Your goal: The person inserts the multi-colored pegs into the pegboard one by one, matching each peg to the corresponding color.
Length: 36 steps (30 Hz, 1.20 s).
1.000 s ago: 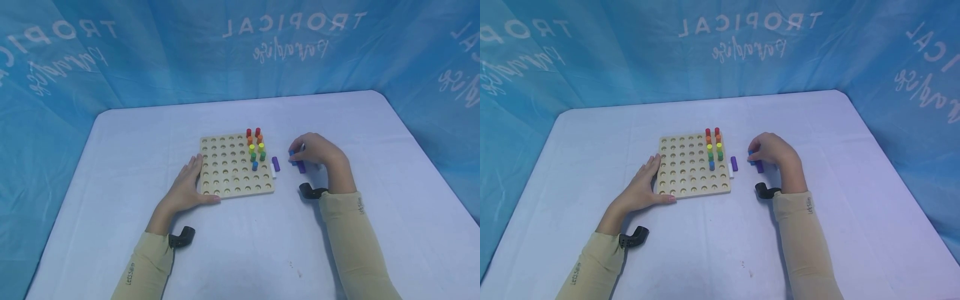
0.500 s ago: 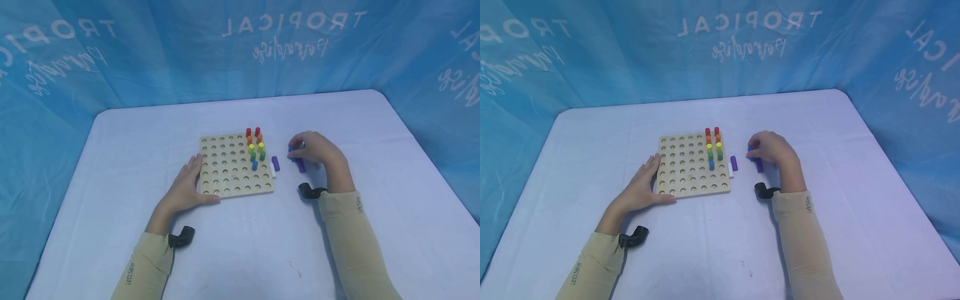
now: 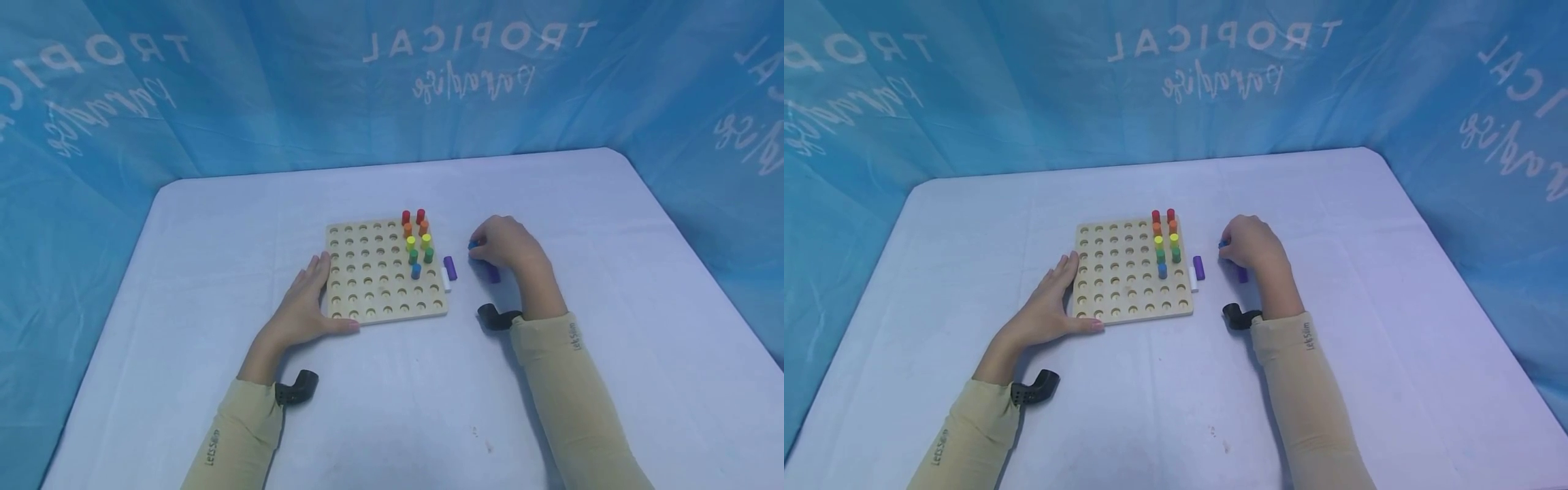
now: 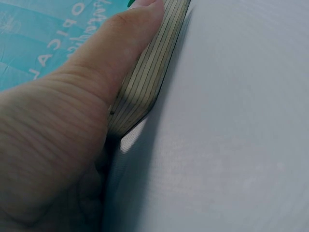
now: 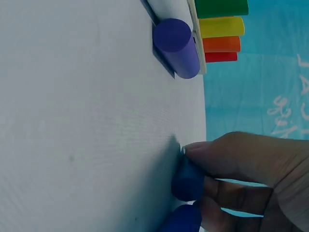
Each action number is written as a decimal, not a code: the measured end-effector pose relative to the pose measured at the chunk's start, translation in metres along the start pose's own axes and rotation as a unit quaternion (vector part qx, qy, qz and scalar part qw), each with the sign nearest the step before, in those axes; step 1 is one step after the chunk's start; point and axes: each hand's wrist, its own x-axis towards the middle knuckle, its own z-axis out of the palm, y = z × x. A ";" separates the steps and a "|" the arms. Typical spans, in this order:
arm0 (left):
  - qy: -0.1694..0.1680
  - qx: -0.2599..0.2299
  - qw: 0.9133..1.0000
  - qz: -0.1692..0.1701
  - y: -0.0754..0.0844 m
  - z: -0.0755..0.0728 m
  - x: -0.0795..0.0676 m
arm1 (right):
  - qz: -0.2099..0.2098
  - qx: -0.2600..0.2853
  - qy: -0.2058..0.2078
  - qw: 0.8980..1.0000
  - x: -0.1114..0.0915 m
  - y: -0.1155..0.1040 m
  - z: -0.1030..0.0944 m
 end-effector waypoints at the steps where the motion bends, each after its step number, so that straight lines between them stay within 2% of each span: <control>1: 0.000 0.000 1.000 -0.001 0.000 0.000 0.000 | -0.001 0.002 0.000 1.000 0.000 0.000 0.000; 13: 0.002 0.000 1.000 -0.001 -0.001 0.001 0.000 | -0.036 0.076 0.036 0.996 0.006 0.006 0.001; 22: 0.003 0.000 1.000 0.001 0.000 0.000 -0.001 | -0.057 0.090 0.062 0.992 0.006 0.004 -0.003; 36: 0.004 0.000 1.000 0.000 -0.004 0.002 0.001 | -0.077 0.105 0.057 0.990 -0.001 -0.003 -0.009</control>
